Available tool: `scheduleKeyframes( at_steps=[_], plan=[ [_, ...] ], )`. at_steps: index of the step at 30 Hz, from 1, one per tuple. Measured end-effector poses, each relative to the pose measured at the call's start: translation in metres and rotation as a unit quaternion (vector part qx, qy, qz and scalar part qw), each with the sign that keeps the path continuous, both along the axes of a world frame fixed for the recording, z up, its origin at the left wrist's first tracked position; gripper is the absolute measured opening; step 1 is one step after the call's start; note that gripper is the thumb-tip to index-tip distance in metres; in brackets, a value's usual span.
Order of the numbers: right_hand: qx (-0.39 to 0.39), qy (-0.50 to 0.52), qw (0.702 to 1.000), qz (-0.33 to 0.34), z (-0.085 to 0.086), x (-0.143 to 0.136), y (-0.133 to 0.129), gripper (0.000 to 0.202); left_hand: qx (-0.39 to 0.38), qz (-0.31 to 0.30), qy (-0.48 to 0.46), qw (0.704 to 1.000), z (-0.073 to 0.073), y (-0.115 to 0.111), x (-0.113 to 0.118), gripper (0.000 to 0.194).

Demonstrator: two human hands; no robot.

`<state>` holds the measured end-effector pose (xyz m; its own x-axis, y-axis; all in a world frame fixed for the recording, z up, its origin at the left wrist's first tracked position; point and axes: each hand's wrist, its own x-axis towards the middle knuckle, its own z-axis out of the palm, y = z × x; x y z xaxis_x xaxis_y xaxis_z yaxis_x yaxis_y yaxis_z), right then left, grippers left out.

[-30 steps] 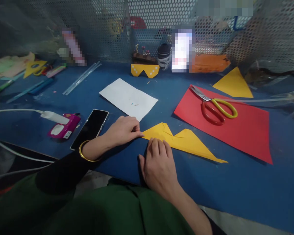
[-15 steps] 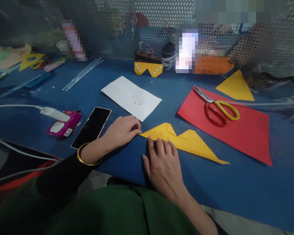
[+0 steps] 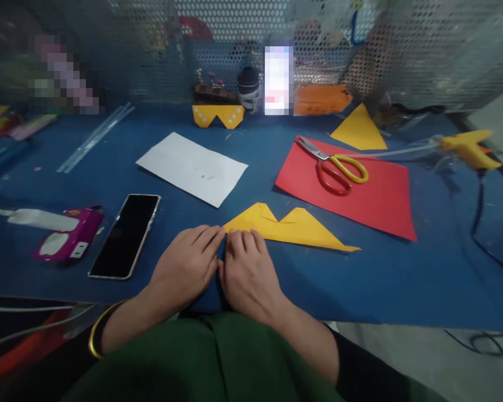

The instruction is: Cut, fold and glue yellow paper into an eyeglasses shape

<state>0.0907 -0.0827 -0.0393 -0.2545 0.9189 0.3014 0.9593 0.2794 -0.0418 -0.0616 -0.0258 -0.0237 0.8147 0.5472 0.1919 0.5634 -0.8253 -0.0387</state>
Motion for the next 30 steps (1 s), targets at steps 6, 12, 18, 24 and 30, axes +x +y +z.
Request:
scheduleKeyframes(
  at_steps=[6, 12, 18, 24, 30],
  plan=[
    [-0.009, 0.002, 1.000, 0.018, -0.003, 0.000, 0.004, 0.043, 0.033, 0.003, -0.004, 0.999, 0.001, 0.002, 0.003, 0.040],
    [-0.016, -0.005, 0.999, -0.032, 0.004, 0.023, -0.013, 0.045, 0.062, 0.023, 0.013, 0.998, 0.003, -0.004, 0.008, 0.042],
    [0.013, -0.028, 0.995, -0.096, 0.003, 0.052, -0.032, 0.043, 0.058, 0.038, 0.017, 0.997, 0.005, -0.007, 0.012, 0.041],
    [0.035, -0.058, 0.988, -0.141, 0.004, 0.093, -0.055, 0.037, 0.071, 0.049, 0.022, 0.996, 0.006, -0.009, 0.015, 0.041],
    [0.039, -0.085, 0.979, -0.184, 0.002, 0.130, -0.076, 0.037, 0.075, 0.058, 0.002, 0.995, 0.003, -0.010, 0.015, 0.040]
  ],
)
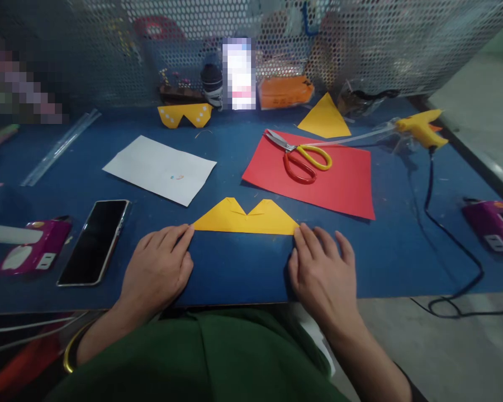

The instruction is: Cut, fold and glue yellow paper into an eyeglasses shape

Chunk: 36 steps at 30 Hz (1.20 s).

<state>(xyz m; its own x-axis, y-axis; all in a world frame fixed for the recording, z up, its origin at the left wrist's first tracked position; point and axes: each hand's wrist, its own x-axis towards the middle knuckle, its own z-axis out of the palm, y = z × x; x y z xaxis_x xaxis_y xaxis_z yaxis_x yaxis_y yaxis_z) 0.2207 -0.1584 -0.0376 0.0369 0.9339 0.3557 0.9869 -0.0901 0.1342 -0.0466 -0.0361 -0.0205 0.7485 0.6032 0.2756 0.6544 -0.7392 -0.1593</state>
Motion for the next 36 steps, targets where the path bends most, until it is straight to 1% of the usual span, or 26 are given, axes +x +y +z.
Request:
scheduleKeyframes(
  at_steps=[4, 7, 8, 9, 11, 12, 14, 16, 18, 20, 22, 24, 27, 32, 36],
  plan=[
    [0.005, 0.002, 1.000, -0.011, -0.003, 0.005, -0.004, 0.038, -0.020, 0.016, -0.015, 1.000, 0.001, 0.000, 0.001, 0.040],
    [0.011, 0.006, 1.000, -0.003, -0.005, 0.005, -0.003, 0.038, -0.033, 0.021, -0.023, 0.999, 0.000, -0.003, 0.008, 0.042],
    [0.014, 0.005, 1.000, 0.003, -0.006, 0.005, -0.003, 0.038, -0.035, 0.013, -0.026, 0.999, -0.001, -0.004, 0.012, 0.044],
    [0.018, 0.003, 1.000, 0.009, -0.006, 0.005, -0.004, 0.038, -0.038, -0.009, -0.029, 0.999, -0.003, -0.006, 0.016, 0.045],
    [0.027, -0.002, 0.999, 0.020, -0.006, 0.006, -0.005, 0.038, -0.057, -0.071, -0.032, 0.995, -0.007, -0.010, 0.025, 0.049],
    [0.032, -0.004, 0.999, 0.022, -0.006, 0.005, -0.005, 0.038, -0.071, -0.082, -0.027, 0.994, -0.009, -0.013, 0.029, 0.052],
    [0.044, -0.001, 0.999, 0.026, -0.004, 0.000, -0.003, 0.041, -0.098, -0.080, -0.017, 0.992, -0.012, -0.017, 0.035, 0.061],
    [0.053, 0.018, 0.997, 0.061, -0.003, -0.013, 0.003, 0.044, -0.113, -0.072, -0.012, 0.991, -0.013, -0.020, 0.038, 0.065],
    [0.057, 0.055, 0.988, 0.131, -0.003, -0.031, 0.013, 0.048, -0.128, -0.063, -0.003, 0.990, -0.013, -0.021, 0.038, 0.065],
    [0.056, 0.090, 0.975, 0.197, -0.006, -0.052, 0.024, 0.050, -0.135, -0.067, 0.007, 0.989, -0.012, -0.022, 0.037, 0.062],
    [0.052, 0.096, 0.969, 0.222, -0.009, -0.068, 0.033, 0.049, -0.135, -0.075, 0.014, 0.988, -0.012, -0.021, 0.036, 0.059],
    [0.050, 0.084, 0.972, 0.215, -0.012, -0.077, 0.038, 0.048, -0.129, -0.078, 0.011, 0.989, -0.012, -0.020, 0.036, 0.057],
    [0.044, 0.071, 0.980, 0.183, -0.012, -0.073, 0.037, 0.046, -0.106, -0.070, -0.011, 0.992, -0.011, -0.020, 0.037, 0.051],
    [0.046, 0.057, 0.988, 0.137, -0.009, -0.047, 0.023, 0.045, -0.075, -0.046, -0.038, 0.995, -0.012, -0.016, 0.036, 0.045],
    [0.043, 0.058, 0.992, 0.105, -0.011, -0.022, 0.010, 0.045, -0.067, -0.040, -0.040, 0.996, -0.013, -0.011, 0.029, 0.045]
  ],
)
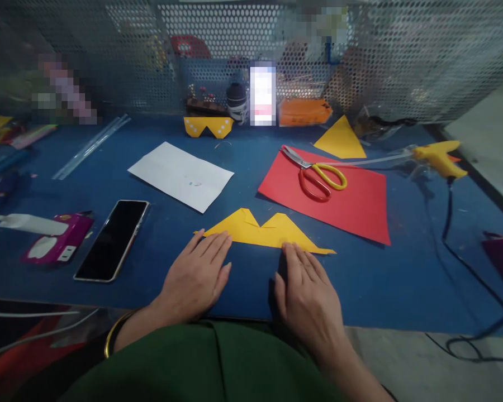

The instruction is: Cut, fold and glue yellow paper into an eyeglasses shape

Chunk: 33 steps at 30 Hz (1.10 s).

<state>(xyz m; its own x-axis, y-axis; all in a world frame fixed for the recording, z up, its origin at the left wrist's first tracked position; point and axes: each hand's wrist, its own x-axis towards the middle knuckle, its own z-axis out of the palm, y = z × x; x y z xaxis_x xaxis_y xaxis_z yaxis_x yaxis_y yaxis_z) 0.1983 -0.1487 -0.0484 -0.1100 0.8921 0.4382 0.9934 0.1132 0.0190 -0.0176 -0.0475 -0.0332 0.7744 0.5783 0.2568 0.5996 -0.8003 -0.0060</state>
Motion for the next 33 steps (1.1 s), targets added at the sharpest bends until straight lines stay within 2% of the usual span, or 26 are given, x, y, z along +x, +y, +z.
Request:
scheduleKeyframes(
  at_steps=[6, 11, 17, 26, 30, 33],
  plan=[
    [-0.025, 0.009, 0.998, -0.059, -0.003, 0.030, -0.014, 0.045, 0.023, 0.047, 0.003, 0.999, 0.003, 0.006, -0.019, 0.043],
    [-0.009, 0.021, 0.998, -0.066, -0.006, 0.033, -0.017, 0.044, 0.013, 0.077, 0.019, 0.997, 0.007, 0.010, -0.033, 0.044],
    [-0.007, 0.035, 0.995, -0.090, -0.009, 0.033, -0.020, 0.045, -0.029, 0.096, 0.007, 0.995, 0.003, 0.008, -0.037, 0.046],
    [0.014, 0.007, 0.996, -0.084, -0.008, 0.034, -0.019, 0.043, -0.019, 0.113, 0.018, 0.993, 0.005, 0.005, -0.038, 0.046],
    [0.043, -0.016, 0.997, -0.064, -0.012, 0.037, -0.017, 0.045, 0.012, 0.104, 0.004, 0.995, 0.004, 0.007, -0.040, 0.043],
    [0.069, -0.051, 0.995, -0.042, -0.014, 0.044, -0.011, 0.041, 0.033, 0.098, -0.012, 0.995, 0.005, 0.012, -0.033, 0.036]
  ],
)
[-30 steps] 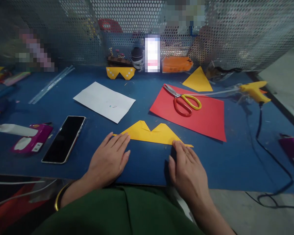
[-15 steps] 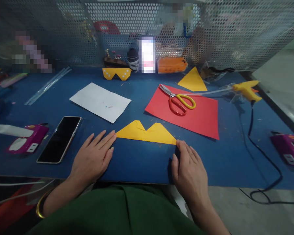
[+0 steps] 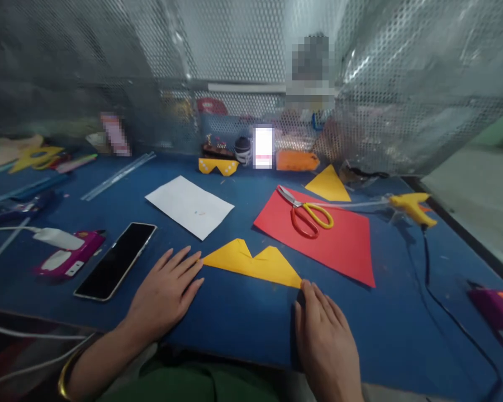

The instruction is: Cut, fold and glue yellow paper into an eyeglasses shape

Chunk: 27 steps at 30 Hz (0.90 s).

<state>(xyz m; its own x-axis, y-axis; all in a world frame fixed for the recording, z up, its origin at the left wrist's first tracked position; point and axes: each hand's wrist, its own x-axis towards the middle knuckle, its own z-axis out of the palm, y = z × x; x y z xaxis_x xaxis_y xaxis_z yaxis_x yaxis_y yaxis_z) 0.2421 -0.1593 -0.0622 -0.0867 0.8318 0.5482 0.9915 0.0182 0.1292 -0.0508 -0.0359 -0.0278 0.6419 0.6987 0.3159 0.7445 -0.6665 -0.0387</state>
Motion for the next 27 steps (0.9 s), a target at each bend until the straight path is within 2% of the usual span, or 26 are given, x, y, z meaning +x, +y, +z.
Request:
scheduleKeyframes(
  at_steps=[2, 5, 8, 10, 15, 19, 22, 27],
  plan=[
    [0.015, -0.038, 0.999, 0.026, 0.003, 0.003, 0.006, 0.037, 0.005, -0.008, -0.010, 1.000, 0.002, 0.003, 0.011, 0.033],
    [0.012, -0.072, 0.996, 0.048, 0.013, 0.000, 0.014, 0.035, -0.029, -0.055, 0.000, 0.998, 0.002, 0.003, 0.032, 0.037],
    [-0.006, -0.076, 0.997, 0.025, 0.020, -0.010, 0.016, 0.035, -0.109, -0.140, 0.052, 0.983, -0.004, -0.002, 0.050, 0.059],
    [-0.007, -0.079, 0.997, 0.007, 0.017, -0.016, 0.016, 0.035, -0.137, -0.163, 0.057, 0.976, -0.009, -0.006, 0.055, 0.075],
    [0.017, -0.064, 0.998, 0.000, 0.000, -0.032, 0.016, 0.034, -0.158, -0.171, 0.041, 0.972, -0.013, -0.009, 0.054, 0.080],
    [-0.006, -0.018, 0.996, 0.090, -0.004, -0.052, 0.025, 0.039, -0.166, -0.168, 0.039, 0.971, -0.011, -0.009, 0.055, 0.076],
    [-0.024, 0.015, 0.989, 0.143, -0.001, -0.063, 0.028, 0.053, -0.169, -0.162, 0.040, 0.971, -0.011, -0.010, 0.058, 0.072],
    [-0.077, 0.031, 0.992, 0.099, 0.004, -0.057, 0.020, 0.061, -0.179, -0.157, 0.057, 0.970, -0.009, -0.011, 0.061, 0.071]
  ],
)
